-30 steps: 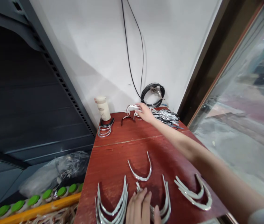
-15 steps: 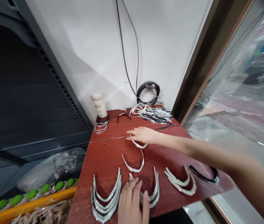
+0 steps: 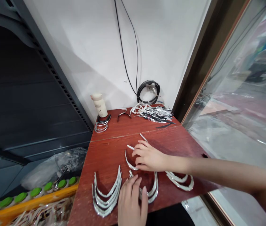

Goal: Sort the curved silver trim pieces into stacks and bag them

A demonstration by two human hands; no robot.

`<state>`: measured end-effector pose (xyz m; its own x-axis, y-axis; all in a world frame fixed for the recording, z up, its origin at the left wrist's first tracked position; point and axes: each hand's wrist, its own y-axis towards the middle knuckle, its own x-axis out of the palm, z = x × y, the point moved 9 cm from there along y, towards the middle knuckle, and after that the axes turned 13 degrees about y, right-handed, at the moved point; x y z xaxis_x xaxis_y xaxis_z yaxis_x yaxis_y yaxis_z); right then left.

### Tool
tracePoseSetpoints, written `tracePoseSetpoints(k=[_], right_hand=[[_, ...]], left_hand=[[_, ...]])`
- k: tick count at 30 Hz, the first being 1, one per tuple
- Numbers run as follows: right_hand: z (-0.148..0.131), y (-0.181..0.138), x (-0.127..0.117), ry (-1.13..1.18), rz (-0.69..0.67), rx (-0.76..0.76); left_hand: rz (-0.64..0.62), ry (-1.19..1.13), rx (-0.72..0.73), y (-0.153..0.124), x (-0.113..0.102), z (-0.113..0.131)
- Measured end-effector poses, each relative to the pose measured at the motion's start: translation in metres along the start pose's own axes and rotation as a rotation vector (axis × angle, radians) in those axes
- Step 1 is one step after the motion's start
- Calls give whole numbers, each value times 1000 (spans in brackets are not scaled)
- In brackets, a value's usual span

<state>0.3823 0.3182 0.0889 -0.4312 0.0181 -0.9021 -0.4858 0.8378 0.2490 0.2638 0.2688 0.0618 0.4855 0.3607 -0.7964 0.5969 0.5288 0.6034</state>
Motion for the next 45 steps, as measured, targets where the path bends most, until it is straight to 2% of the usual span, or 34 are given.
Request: tracePoseSetpoints(k=[5, 7, 10, 13, 15, 18, 20, 23, 28, 32, 35, 36, 38, 40, 42, 45], right_hand=[[-5, -3, 6, 125, -77, -41], [-6, -3, 5, 252, -111, -20], [7, 2, -12, 658, -110, 115], [37, 10, -38, 1073, -55, 321], [52, 15, -50, 1333, -39, 404], [70, 22, -52, 1629, 51, 476], [77, 27, -42, 1673, 115, 515], [76, 44, -23, 1634, 134, 508], [58, 93, 2, 1622, 40, 484], [57, 127, 7, 1594, 132, 484], [65, 133, -2, 1514, 247, 440], [68, 131, -11, 1401, 283, 397], [68, 121, -29, 996, 277, 301], [62, 106, -32, 520, 133, 247], [56, 89, -19, 184, -67, 239], [41, 65, -1, 34, -249, 218]], left_hand=[[7, 2, 1, -1, -1, 0], [3, -5, -1, -1, -1, 1], [-15, -21, -31, -2, 0, 0], [-22, -33, -40, -1, 0, 0], [-15, -35, -25, -1, 0, 1], [-11, -38, -26, -1, 0, 2], [-18, -52, -57, -2, 1, 0], [-34, -77, -108, -3, 2, -3], [-36, -86, -48, -2, 2, 2], [-59, -116, -133, -4, 6, -2], [-65, -112, -148, -5, 4, -1], [-66, -104, -136, -5, 3, -1], [-67, -90, -101, -3, 1, 1], [-62, -77, -76, -2, -1, 2], [-61, -71, -69, -2, -3, 2], [-63, -88, -68, -1, -4, 4]])
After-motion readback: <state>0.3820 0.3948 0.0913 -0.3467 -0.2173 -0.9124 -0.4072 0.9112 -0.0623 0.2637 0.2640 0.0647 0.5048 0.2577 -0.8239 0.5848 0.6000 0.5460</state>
